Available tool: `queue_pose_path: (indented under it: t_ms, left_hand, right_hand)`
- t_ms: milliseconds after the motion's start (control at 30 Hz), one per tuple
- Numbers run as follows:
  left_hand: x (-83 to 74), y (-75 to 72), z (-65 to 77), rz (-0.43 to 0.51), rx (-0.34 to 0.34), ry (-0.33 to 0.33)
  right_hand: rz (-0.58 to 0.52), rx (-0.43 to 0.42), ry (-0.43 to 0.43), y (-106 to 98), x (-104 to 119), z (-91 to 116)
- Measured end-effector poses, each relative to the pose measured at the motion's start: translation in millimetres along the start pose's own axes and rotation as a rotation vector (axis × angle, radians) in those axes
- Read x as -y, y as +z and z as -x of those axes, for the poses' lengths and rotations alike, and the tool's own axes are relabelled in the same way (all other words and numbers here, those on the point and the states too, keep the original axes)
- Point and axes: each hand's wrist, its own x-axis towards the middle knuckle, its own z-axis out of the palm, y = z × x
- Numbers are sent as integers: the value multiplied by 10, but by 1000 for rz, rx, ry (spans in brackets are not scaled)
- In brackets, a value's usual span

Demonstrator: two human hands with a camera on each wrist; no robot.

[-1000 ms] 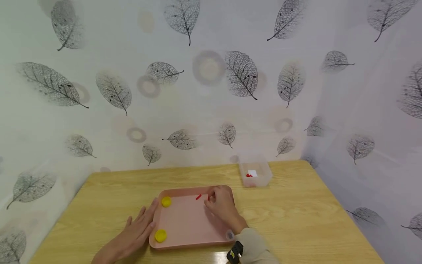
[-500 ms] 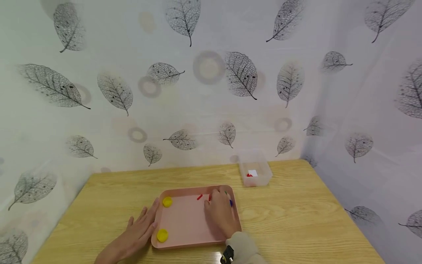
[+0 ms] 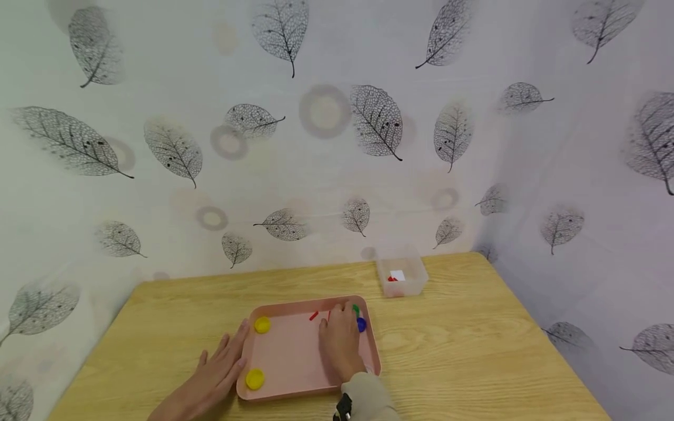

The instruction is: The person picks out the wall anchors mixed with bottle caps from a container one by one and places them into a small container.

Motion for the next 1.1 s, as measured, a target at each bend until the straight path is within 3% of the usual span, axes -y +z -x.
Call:
queue_pose_path:
  t_ms: [300,567,867,1100]
  left_hand:
    - [43,-11,-24,-2,-10,6]
    - [89,-25,-44,-1,-23,27]
    - [150,-20,-75,-3,-6,21]
    - [177,-45,-106,-5,5,34]
  right_hand:
    - [62,-45,-32,78,30,-58]
    - [43,-74,-60,112,52,-78]
    - [-1,27,6,90,88,-67]
    - [-29,0,14,76,107,-61]
